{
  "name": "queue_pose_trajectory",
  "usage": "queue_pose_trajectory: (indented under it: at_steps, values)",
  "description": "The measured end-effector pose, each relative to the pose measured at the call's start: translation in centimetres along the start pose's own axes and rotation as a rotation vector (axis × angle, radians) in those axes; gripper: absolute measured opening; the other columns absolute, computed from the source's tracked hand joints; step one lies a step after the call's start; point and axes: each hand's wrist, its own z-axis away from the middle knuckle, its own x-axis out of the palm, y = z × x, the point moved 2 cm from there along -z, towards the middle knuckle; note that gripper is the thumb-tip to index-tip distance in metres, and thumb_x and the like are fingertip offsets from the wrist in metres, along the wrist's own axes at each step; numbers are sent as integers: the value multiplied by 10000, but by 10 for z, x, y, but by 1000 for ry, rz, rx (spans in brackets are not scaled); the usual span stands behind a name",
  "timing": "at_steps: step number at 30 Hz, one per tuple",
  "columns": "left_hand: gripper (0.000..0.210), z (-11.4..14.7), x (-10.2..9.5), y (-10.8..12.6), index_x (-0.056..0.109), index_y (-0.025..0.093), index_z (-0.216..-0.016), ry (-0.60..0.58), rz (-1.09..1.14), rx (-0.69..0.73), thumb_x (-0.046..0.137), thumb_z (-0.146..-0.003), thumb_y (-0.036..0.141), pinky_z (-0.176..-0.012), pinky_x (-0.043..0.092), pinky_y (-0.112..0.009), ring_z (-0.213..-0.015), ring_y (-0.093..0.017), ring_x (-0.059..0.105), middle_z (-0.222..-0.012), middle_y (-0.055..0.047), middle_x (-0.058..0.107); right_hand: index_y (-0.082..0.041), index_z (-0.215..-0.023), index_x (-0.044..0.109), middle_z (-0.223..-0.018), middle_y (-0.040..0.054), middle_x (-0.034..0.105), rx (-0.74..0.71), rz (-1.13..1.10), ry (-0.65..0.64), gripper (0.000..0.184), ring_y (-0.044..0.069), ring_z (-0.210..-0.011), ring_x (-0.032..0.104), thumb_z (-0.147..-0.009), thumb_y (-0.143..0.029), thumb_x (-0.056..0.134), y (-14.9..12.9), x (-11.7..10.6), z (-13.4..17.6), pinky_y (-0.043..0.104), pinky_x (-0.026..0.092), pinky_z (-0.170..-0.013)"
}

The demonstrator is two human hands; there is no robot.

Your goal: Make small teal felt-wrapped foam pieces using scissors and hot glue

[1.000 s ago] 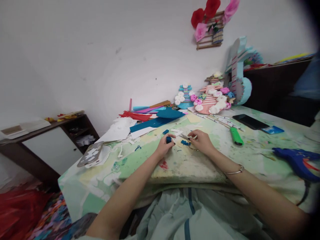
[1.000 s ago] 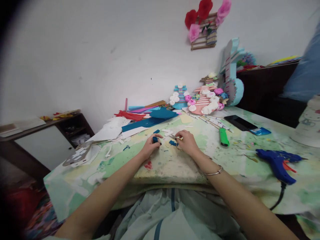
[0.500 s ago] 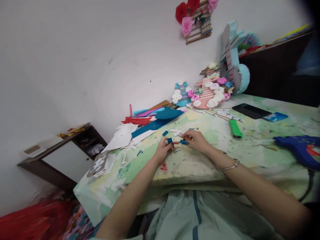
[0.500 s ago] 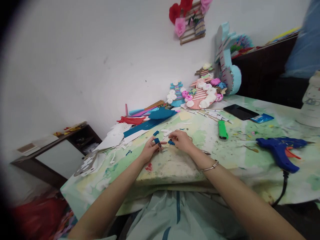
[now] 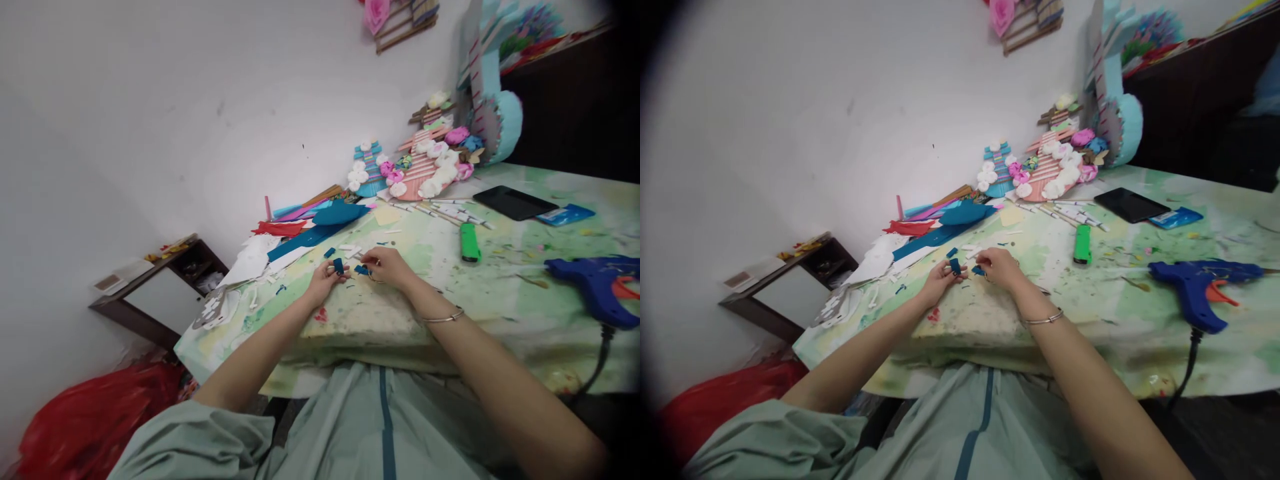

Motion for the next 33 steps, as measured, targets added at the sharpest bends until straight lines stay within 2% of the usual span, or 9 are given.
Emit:
queue_pose_trajectory:
  at_steps: [5,11,16,20,23,26,28,33]
  values:
    - [366,3,4,3,536,144,-860,52,-85,10,772,-675,354,-774,543,-360,-788,-201,707,-921,-129,730,-146,-1042,609,-1038,61,627,41,14,-49,228,163,-877,614,-920,-327,545,-3,-1,5,360,524,-780]
    - [269,-10,16,9,555,147,-725,105,-243,111,751,-671,324,-575,523,-288,-588,-169,660,-669,-55,697,-169,-827,710,-814,28,699,79,-54,-69,100,150,-766,631,-838,-188,612,-19,1,5,265,471,-716]
    - [117,-35,25,15,585,175,-686,185,-374,286,688,-699,228,-638,496,-284,-688,-167,624,-782,-41,681,-192,-727,735,-671,21,710,217,-111,-10,182,156,-611,613,-816,-272,598,-19,5,-7,235,392,-547]
    - [121,-45,20,18,563,191,-651,204,-457,402,666,-682,134,-726,457,-307,-728,-170,593,-877,-39,686,-182,-631,714,-610,38,695,301,-153,16,214,172,-585,610,-775,-313,624,-16,10,-25,235,373,-509]
    - [157,-46,9,19,533,194,-630,240,-500,462,644,-677,93,-696,418,-288,-736,-171,549,-812,-32,639,-183,-680,724,-638,37,699,340,-231,14,191,174,-594,622,-766,-319,620,-13,18,-37,230,403,-502]
    - [202,-45,1,19,499,197,-610,254,-529,490,637,-654,56,-634,383,-261,-670,-152,487,-694,3,545,-173,-691,711,-589,22,667,393,-338,-3,206,146,-476,580,-767,-319,589,-9,30,-46,229,424,-450]
    - [206,-45,-1,19,491,196,-621,258,-572,524,619,-661,39,-626,381,-254,-670,-148,484,-691,7,521,-164,-663,689,-557,14,640,420,-412,-16,235,131,-429,548,-768,-337,572,-7,36,-49,230,430,-426]
    - [148,-44,-3,20,546,202,-690,222,-597,557,621,-714,77,-711,441,-282,-767,-181,586,-783,-28,632,-165,-704,684,-561,7,612,435,-511,11,209,136,-496,553,-732,-349,590,-6,36,-51,234,455,-469]
